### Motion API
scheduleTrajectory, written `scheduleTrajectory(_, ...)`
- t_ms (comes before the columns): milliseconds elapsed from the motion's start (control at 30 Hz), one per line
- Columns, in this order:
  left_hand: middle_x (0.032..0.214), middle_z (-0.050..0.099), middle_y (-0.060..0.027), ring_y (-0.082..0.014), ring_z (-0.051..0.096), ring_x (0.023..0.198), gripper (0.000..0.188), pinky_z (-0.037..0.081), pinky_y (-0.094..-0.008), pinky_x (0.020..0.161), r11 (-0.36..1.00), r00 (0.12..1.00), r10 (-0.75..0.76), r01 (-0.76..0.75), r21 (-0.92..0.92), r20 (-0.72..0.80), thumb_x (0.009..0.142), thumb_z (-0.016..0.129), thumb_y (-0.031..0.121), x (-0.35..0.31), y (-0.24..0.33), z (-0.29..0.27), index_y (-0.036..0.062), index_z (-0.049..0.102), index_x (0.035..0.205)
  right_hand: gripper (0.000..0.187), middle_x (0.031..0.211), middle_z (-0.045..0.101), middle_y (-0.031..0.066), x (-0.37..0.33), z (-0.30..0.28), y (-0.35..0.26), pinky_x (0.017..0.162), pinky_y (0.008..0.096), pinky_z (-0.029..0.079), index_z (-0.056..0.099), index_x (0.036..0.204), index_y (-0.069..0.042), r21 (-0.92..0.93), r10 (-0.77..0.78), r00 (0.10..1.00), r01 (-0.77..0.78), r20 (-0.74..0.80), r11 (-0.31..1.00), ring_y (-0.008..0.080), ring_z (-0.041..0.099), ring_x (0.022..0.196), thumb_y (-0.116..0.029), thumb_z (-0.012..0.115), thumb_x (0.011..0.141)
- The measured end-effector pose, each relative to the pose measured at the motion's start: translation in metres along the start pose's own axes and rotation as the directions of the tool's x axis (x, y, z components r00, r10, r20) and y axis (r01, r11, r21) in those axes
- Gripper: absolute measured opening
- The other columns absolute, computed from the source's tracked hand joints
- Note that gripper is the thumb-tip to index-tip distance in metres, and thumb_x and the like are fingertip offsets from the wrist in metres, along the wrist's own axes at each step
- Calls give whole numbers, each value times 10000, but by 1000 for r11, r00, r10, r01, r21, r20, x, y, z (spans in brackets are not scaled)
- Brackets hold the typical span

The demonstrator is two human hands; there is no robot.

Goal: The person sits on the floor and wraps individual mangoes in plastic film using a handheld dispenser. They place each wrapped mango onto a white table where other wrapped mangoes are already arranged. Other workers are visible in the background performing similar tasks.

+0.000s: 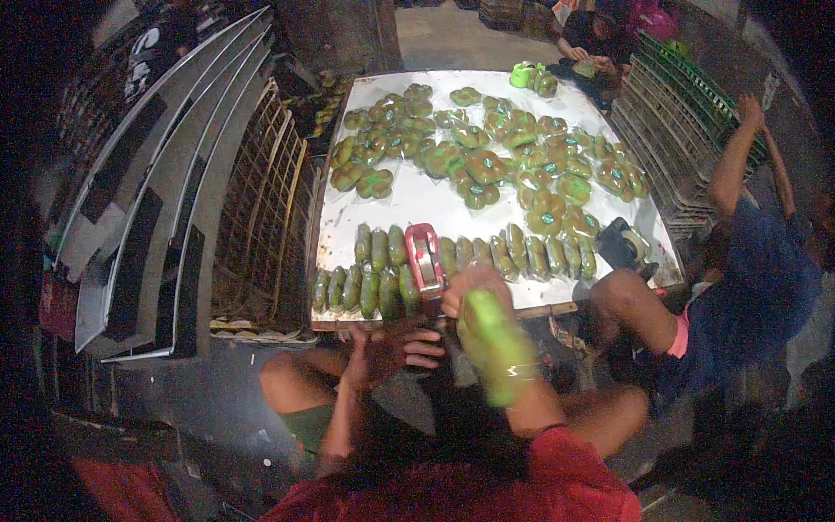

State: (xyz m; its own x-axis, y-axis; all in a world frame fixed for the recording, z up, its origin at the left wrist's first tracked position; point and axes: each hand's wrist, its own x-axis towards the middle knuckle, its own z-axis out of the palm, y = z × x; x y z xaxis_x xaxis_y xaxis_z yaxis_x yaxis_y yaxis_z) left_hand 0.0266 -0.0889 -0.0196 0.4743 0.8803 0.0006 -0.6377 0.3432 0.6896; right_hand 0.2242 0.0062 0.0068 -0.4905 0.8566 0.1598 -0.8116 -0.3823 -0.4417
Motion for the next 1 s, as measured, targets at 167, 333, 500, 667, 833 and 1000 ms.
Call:
scheduleTrajectory(167, 1275, 552, -149, -258, 581, 1102, 779, 476, -386, 928, 761, 929, -128, 316, 567, -346, 792, 711, 491, -5, -5, 12, -2, 447, 1335, 83, 773, 644, 85, -7, 3, 22, 646, 353, 461, 659, 877, -21, -976, -51, 974, 219, 219, -7, 158, 606, 744, -102, 643, 863)
scheduleTrajectory(333, 1184, 605, -118, -220, 598, 1040, 562, 482, -350, 909, 978, 814, 25, 101, 184, -581, 776, 770, 226, -4, -5, 14, -8, 534, 1229, 158, 921, 672, 68, -4, 8, 19, 798, 304, 473, 667, 972, -10, -949, -211, 964, -95, -163, 300, 149, 612, 867, -132, 646, 874)
scheduleTrajectory(500, 1224, 587, -134, -242, 581, 1078, 561, 448, -360, 952, 879, 704, 193, 186, 439, -683, 778, 767, 213, -7, -11, 1, -14, 532, 1235, 213, 879, 660, 137, -17, -4, 38, 745, 334, 464, 669, 945, 12, -978, -269, 959, -37, -93, 206, 214, 617, 820, -192, 635, 894)
scheduleTrajectory(667, 1190, 591, -161, -271, 585, 1049, 578, 480, -378, 892, 739, 714, 200, 340, 581, -671, 811, 693, 229, -5, -5, 10, 6, 465, 1293, 141, 911, 651, 130, -23, -6, 48, 764, 340, 473, 658, 984, 2, -987, -128, 980, -146, -153, 59, 253, 625, 867, -70, 554, 921)
scheduleTrajectory(833, 1150, 597, -162, -257, 584, 1013, 412, 473, -370, 854, 442, 753, 306, 429, 788, -582, 863, 587, 191, -23, -32, -34, 21, 524, 1233, 154, 912, 665, 84, -30, -26, 70, 853, 307, 481, 640, 1004, 28, -791, -97, 951, -184, -293, 583, 154, 612, 922, -66, 564, 909)
scheduleTrajectory(1000, 1114, 601, -138, -214, 581, 955, 283, 477, -367, 806, 480, 744, 577, 27, 877, -338, 903, 475, 119, -8, -14, -17, -5, 579, 1135, 273, 1018, 673, 113, -32, -13, 67, 853, 324, 484, 653, 1054, 17, -954, -130, 989, -25, -67, 300, 197, 631, 933, -114, 696, 819)
